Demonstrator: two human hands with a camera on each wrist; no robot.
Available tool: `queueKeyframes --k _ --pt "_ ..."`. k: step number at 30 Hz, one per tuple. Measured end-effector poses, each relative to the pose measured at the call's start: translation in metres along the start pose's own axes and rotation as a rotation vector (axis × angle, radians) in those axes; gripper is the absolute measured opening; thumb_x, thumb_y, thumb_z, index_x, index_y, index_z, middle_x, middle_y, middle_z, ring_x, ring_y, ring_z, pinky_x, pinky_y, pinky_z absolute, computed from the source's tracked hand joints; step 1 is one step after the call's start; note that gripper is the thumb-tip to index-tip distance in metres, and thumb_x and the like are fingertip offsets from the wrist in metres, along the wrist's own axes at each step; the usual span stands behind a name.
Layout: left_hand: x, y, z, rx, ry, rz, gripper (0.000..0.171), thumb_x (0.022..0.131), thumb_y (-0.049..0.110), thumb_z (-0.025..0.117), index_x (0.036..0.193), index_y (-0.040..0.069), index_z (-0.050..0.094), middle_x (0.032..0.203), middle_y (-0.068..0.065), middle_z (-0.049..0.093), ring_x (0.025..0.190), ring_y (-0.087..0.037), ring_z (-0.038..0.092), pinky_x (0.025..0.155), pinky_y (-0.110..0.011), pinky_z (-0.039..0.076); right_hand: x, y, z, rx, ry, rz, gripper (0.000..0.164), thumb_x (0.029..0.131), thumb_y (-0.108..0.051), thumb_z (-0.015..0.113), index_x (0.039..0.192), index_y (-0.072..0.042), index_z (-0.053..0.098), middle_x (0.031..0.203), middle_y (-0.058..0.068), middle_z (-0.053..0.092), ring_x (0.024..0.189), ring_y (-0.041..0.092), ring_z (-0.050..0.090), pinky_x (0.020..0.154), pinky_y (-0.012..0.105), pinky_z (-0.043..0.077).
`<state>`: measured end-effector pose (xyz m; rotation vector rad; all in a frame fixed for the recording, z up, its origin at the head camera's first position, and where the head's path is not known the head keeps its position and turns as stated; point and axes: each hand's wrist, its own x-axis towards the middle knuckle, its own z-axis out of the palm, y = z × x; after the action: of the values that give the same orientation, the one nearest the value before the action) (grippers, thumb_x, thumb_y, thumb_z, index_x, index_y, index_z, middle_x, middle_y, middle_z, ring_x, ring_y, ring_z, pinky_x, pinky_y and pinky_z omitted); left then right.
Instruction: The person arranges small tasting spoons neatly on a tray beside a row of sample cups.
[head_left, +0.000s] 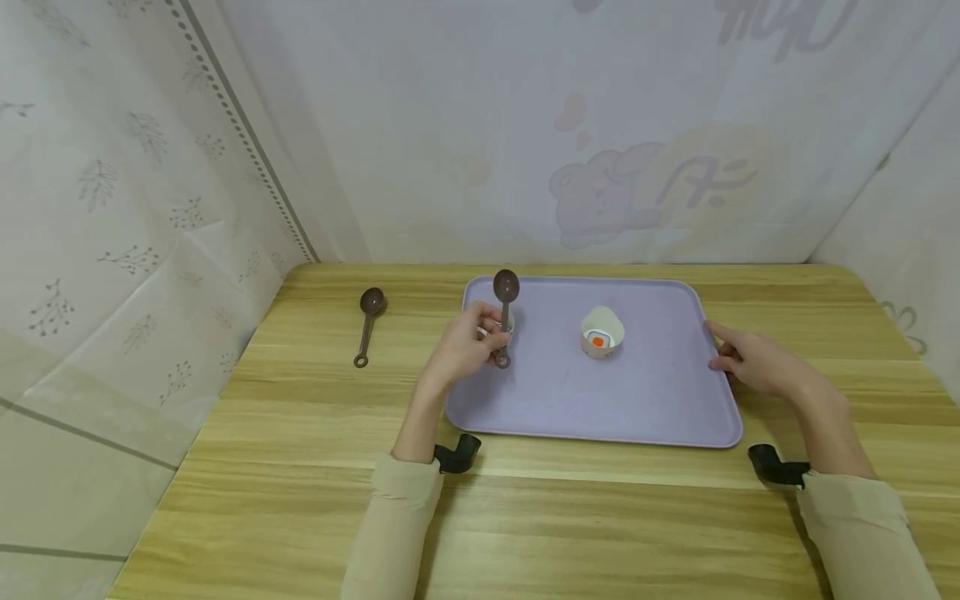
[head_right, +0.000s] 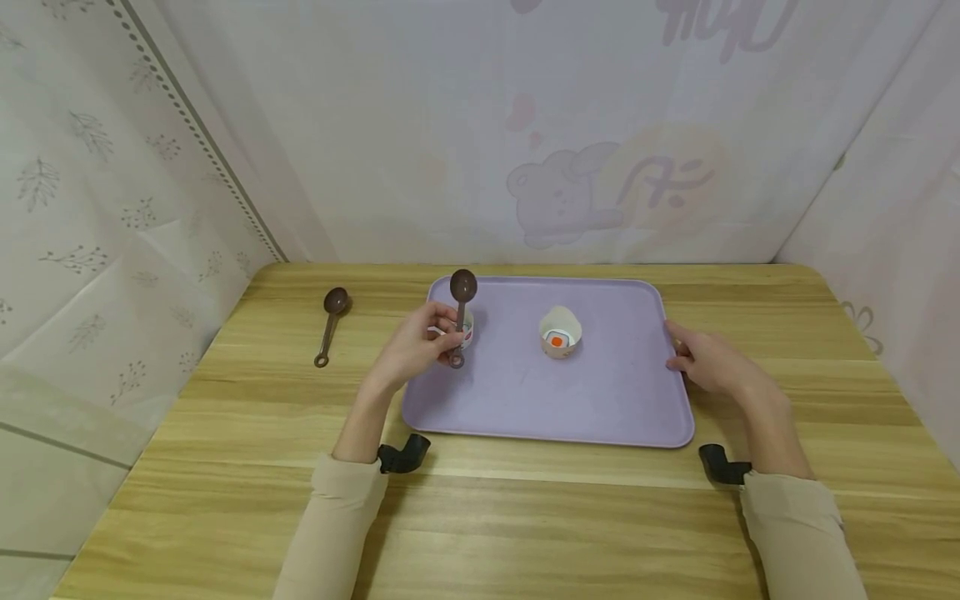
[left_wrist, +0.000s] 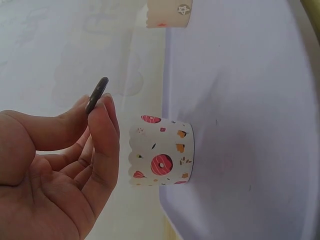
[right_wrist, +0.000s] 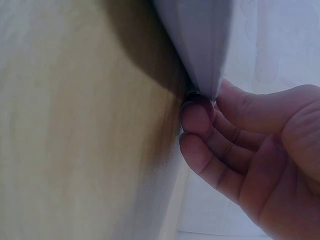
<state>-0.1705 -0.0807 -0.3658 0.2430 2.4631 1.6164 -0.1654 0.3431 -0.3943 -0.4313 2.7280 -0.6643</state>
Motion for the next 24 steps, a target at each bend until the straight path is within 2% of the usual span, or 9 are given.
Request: queueKeyframes --k 12,24 --pt "0.004 -0.006 0.006 -0.013 -0.017 0.013 0.026 0.095 0.002 0.068 0.117 -0.003 0.056 0.091 -0.011 0.061 0.068 -0.018 0.062 0.068 -0.043 0.060 0.000 0.000 0.000 -0.003 0.001 -0.007 0.064 0.099 -0.003 0.062 0.147 0.021 0.026 0.093 0.013 0.066 0.078 0.021 0.059 0.067 0.036 0.051" --pt "0.006 -0.005 0.012 -0.029 -0.022 -0.011 0.025 0.095 0.000 0.068 0.116 -0.004 0.055 0.090 -0.012 0.061 0.064 -0.016 0.062 0.069 -0.045 0.060 0.000 0.001 0.000 -0.012 0.007 -0.009 0.064 0.099 -0.004 0.062 0.146 0.021 0.027 0.091 0.012 0.065 0.078 0.021 0.058 0.067 0.035 0.049"
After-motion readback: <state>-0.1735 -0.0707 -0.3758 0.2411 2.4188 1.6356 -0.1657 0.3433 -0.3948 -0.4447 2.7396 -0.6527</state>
